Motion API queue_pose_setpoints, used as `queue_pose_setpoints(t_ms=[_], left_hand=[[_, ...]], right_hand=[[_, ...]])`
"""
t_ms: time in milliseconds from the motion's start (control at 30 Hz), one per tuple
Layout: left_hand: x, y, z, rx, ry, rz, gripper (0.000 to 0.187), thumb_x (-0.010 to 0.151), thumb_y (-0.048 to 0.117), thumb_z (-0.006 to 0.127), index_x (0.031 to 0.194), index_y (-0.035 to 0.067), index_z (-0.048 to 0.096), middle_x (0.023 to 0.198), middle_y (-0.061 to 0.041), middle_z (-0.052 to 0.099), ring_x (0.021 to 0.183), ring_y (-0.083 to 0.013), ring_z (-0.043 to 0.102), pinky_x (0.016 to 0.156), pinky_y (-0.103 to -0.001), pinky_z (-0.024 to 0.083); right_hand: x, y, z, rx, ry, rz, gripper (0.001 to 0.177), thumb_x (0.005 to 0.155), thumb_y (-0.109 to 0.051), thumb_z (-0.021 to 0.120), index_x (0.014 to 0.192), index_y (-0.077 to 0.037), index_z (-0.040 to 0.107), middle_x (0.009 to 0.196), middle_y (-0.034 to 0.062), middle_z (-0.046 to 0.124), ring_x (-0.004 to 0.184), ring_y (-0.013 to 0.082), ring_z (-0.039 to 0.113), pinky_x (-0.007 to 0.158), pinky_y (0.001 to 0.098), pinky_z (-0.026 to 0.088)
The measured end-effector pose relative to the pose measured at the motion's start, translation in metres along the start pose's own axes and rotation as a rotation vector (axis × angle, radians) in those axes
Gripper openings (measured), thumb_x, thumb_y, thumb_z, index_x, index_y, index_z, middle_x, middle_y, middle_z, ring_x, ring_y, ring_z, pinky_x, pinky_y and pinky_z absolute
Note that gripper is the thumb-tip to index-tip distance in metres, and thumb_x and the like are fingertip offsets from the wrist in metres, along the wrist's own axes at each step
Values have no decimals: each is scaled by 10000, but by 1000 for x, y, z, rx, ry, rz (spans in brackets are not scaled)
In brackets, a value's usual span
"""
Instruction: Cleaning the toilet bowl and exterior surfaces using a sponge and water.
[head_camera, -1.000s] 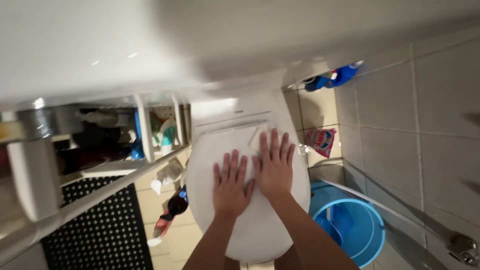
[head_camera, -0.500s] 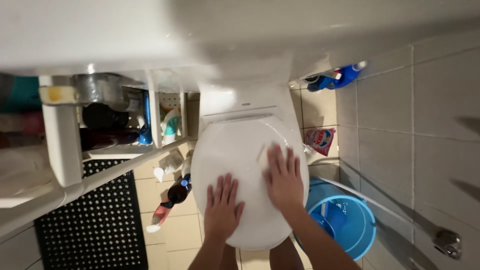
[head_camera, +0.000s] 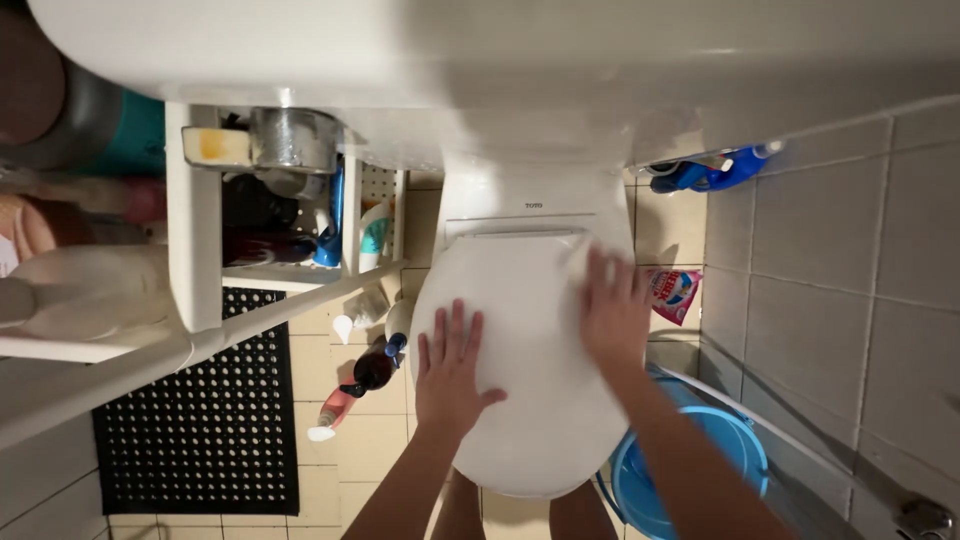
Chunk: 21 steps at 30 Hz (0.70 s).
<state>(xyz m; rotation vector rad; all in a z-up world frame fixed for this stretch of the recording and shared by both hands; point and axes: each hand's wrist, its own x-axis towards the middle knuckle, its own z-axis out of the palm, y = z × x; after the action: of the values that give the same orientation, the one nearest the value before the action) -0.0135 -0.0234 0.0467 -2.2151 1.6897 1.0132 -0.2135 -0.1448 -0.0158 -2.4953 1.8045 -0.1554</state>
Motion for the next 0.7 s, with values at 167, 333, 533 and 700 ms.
queue_pose_setpoints(t_ms=[167,333,533,700], left_hand=[[9,1,13,-16,-2,-56,1361,600,500,927,1638,251,84,1705,-50,-33,1568,-320,18,1245,-539,139],[8,0,11,-28,-31,-84,1363,585,473,937,1623,277,76,1712,-10,-38,1576,-296,25,1254,-520,157],[12,2,11,1,-38,-72,1344,613,496,922,1622,270,62,1715,-15,-51,1577,-295,20,1247,-521,166],[15,0,14,7,-105,-121,1359,610,541,909,1614,298,26,1704,1,-78,1574,-286,-2,1260,-514,139]], right_hand=[[82,-23,15,197,-168,-70,307,1018,-277,543,1195,-81,699,1303,86,611,1226,332,542,1050,490,423],[105,-84,14,178,-377,-208,300,998,-334,540,1035,-118,746,1199,87,640,1206,312,532,1044,478,402],[96,-76,21,315,-331,-313,285,978,-326,583,1006,-92,743,1158,97,649,1179,321,547,1026,492,405],[85,13,24,255,-175,-221,239,961,-274,588,1056,-144,764,1136,84,644,1157,335,568,1010,505,440]])
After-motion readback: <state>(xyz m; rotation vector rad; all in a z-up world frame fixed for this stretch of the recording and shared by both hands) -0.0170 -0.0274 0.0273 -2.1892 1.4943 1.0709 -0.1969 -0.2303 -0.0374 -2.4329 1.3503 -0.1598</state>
